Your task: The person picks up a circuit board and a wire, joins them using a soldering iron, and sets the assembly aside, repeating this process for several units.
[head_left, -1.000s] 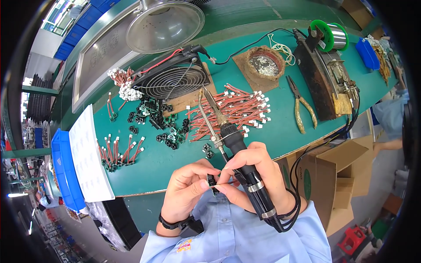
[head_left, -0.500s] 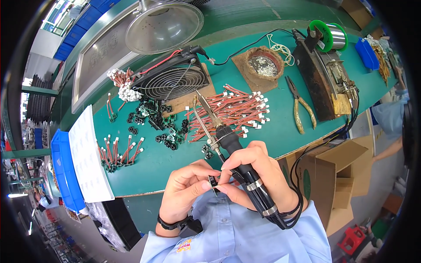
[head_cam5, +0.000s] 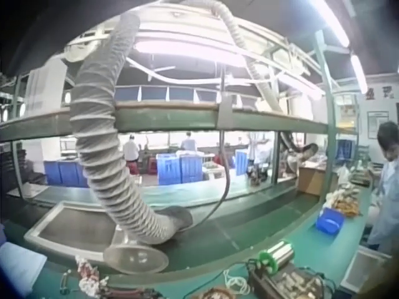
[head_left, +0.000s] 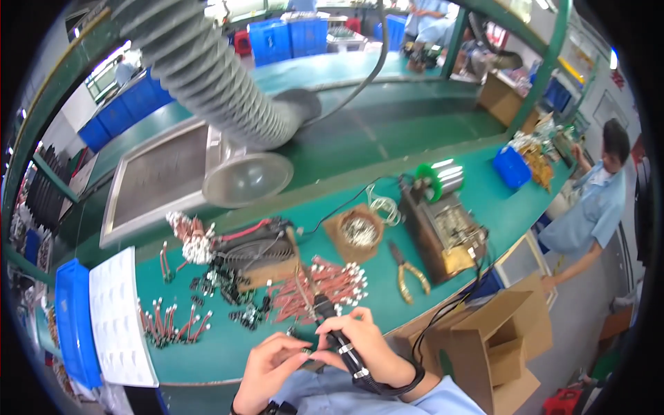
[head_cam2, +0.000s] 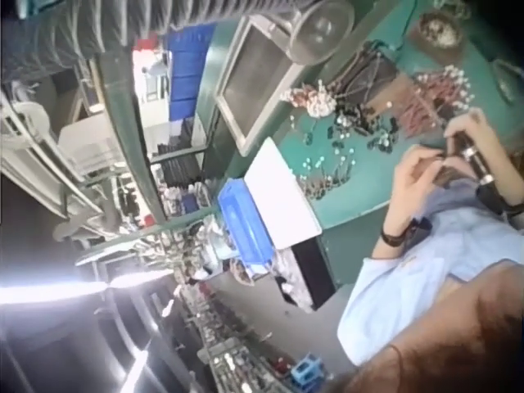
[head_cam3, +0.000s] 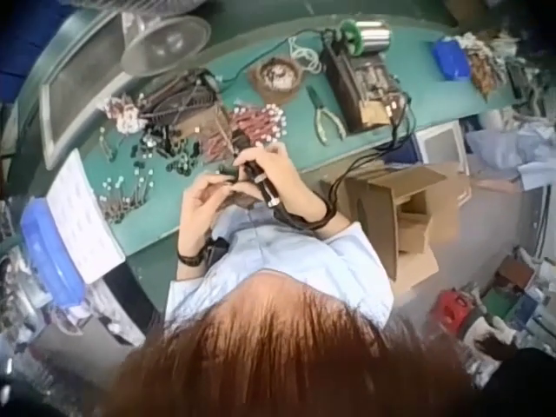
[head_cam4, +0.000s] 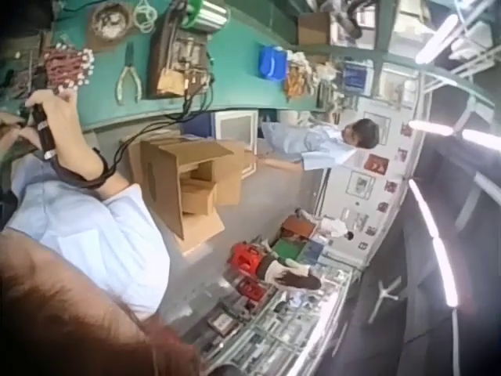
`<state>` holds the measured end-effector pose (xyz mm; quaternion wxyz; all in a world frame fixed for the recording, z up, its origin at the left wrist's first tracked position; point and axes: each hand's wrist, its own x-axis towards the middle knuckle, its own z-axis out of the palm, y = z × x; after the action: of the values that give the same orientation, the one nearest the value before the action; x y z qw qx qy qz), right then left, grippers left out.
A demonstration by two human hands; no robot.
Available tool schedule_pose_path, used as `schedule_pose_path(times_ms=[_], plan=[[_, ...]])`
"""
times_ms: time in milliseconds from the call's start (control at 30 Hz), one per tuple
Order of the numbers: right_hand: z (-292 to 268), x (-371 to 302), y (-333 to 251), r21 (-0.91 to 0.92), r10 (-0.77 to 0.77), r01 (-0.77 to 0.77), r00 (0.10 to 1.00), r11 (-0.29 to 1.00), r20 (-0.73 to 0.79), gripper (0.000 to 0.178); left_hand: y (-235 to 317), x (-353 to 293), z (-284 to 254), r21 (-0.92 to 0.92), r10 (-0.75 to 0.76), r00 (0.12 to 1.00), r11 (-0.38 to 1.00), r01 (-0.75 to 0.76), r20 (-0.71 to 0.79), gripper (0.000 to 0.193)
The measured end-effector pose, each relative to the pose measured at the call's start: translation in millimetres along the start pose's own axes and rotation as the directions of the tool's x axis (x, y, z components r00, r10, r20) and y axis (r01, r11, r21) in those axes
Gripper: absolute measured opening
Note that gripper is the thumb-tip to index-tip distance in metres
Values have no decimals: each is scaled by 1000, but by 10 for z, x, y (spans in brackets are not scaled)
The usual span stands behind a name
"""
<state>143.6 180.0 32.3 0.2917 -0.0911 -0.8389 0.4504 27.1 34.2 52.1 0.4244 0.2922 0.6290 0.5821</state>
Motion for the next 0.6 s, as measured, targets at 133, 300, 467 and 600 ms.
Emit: schedule_pose_path(times_ms=[133,300,467,600], plan=[[1,-42,-126,41,10,-9,1000,999,-20,42,2,-124,-2,-85,10,1000,996,-12,-24,9],[6,8,-148,97,37,-33,999,995,-36,47,-71,-68,-31,-131,149,988,981,-144,34,13],[64,2,-177,125,66,-60,997,990,-41,48,-177,-91,-74,-232,231,969,951,-204,93,18],[122,-33,-210,145,102,-102,995,984,6,53,-101,-173,-68,-266,142,990,955,-130,27,11]])
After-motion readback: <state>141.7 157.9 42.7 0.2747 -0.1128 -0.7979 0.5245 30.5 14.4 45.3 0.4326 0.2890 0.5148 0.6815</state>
